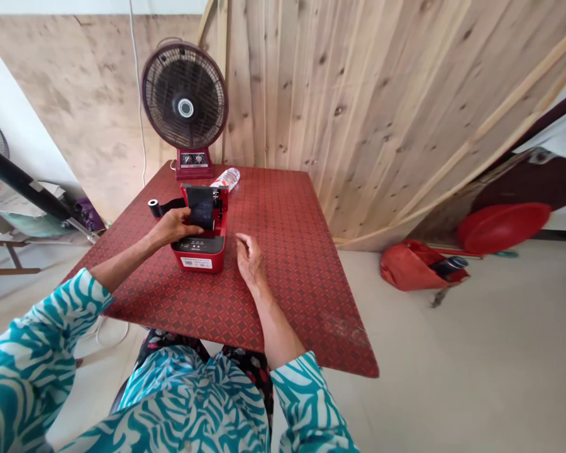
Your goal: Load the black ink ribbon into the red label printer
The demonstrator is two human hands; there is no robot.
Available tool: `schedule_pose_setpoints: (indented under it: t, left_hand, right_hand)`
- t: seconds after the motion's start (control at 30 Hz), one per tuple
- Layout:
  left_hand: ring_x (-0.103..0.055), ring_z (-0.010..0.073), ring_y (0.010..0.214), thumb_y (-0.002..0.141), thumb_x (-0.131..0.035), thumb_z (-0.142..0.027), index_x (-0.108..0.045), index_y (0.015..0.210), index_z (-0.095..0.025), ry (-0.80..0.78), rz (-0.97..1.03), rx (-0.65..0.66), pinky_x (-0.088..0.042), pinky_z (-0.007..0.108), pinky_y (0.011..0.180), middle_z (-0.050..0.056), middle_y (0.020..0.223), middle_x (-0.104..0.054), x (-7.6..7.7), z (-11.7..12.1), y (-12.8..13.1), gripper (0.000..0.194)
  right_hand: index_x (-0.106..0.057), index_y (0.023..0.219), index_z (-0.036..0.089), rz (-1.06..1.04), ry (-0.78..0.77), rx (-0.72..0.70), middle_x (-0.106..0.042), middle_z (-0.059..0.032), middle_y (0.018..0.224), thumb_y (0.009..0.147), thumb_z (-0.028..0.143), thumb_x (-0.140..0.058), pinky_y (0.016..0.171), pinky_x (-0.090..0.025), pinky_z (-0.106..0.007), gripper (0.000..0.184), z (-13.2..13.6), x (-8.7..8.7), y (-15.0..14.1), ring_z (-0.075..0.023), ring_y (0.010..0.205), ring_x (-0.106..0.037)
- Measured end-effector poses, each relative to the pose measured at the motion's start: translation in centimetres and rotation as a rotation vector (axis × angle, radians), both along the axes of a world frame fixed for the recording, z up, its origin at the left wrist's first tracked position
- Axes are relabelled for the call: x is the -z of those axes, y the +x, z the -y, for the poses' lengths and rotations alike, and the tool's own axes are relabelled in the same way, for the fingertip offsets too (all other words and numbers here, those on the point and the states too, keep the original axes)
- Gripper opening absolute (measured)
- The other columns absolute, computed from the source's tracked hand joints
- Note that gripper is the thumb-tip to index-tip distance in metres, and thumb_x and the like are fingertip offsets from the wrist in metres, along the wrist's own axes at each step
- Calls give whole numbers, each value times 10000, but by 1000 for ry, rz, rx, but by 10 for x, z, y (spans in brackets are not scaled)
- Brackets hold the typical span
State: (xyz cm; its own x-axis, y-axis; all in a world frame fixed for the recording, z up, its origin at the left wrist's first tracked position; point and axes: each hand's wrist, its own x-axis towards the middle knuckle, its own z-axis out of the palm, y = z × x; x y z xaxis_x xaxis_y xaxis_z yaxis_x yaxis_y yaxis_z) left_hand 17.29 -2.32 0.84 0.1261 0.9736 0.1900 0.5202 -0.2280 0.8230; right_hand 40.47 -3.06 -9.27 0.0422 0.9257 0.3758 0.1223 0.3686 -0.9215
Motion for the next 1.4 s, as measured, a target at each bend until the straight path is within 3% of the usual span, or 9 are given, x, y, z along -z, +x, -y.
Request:
schedule_pose_setpoints:
  t: [0.2, 0.3, 0.4, 0.57, 0.8, 1.07, 1.2, 1.3, 1.4]
  left_hand:
    - [-698, 283, 859, 645, -857, -364, -737, 827, -218, -20, -521, 3, -491, 369, 843, 27, 762, -729, -10, -19, 1, 262]
    - [-702, 331, 977, 618, -883, -457, -747, 847, -204, 13, -583, 27, -473, 393, 934, 71, 804, -747, -8, -31, 2, 367]
    - [-703, 310, 998, 622, -872, -508, -758, 849, -219, 28, -487, 74, -482, 367, 930, 61, 823, -757, -7, -37, -1, 385]
    - [-685, 205, 778, 682, -808, -443, -764, 901, -198, -100, -162, 215, -521, 312, 748, 29, 824, -758, -11, -22, -11, 332]
    - [-629, 162, 666, 768, -731, -470, -769, 921, -164, -16, 90, 33, -498, 276, 655, 8, 731, -717, 4, 4, -5, 344]
    - [-660, 176, 764, 780, -720, -343, -768, 837, -190, 131, -91, 28, -504, 280, 744, 9, 809, -743, -1, 13, 2, 171]
    - [-694, 198, 836, 795, -693, -308, -769, 868, -193, 136, -71, 102, -528, 315, 826, 27, 865, -755, 2, 18, -2, 156]
    - [-699, 233, 1052, 749, -669, -211, -771, 956, -208, 168, 48, 193, -511, 378, 996, 67, 1082, -765, 4, 21, -8, 231]
    - [-647, 247, 1208, 784, -644, -226, -739, 1033, -195, 267, 294, 73, -467, 407, 1089, 105, 1261, -712, 3, 20, -16, 269]
  right_hand:
    - [-714, 1010, 248, 87, 37, -68, -784, -66, 1009, 883, 373, -550, 924, -592, -431, 243, 1, -2, -1, -217, 958, -740]
    - [-716, 1002, 247, 128, 61, -93, -785, -59, 985, 884, 341, -534, 900, -600, -413, 236, 4, -3, -3, -210, 924, -740]
    - [-716, 994, 241, 171, 70, -106, -786, -60, 982, 876, 315, -522, 892, -604, -409, 238, 6, -4, -4, -211, 916, -740]
    - [-708, 1000, 232, 157, 61, -62, -777, -79, 1007, 881, 353, -519, 926, -588, -428, 254, 4, -5, -1, -222, 963, -733]
    - [-641, 1193, 257, 154, 213, 54, -717, -77, 1081, 891, 390, -576, 958, -558, -460, 335, 6, -24, -1, -215, 965, -676]
    - [-592, 1308, 300, 445, 410, 34, -670, -100, 1251, 875, 305, -621, 1020, -454, -528, 434, 16, -74, -33, -300, 1166, -597]
    - [-667, 1110, 275, 428, 423, 54, -729, -70, 1038, 929, 302, -563, 951, -453, -475, 210, 19, -79, -42, -260, 988, -648]
    - [-685, 912, 280, 458, 450, 43, -731, -29, 912, 958, 304, -546, 914, -434, -436, 148, 27, -78, -42, -224, 894, -653]
    - [-694, 889, 285, 513, 484, 26, -731, -23, 934, 961, 294, -566, 921, -401, -426, 147, 40, -75, -40, -220, 927, -650]
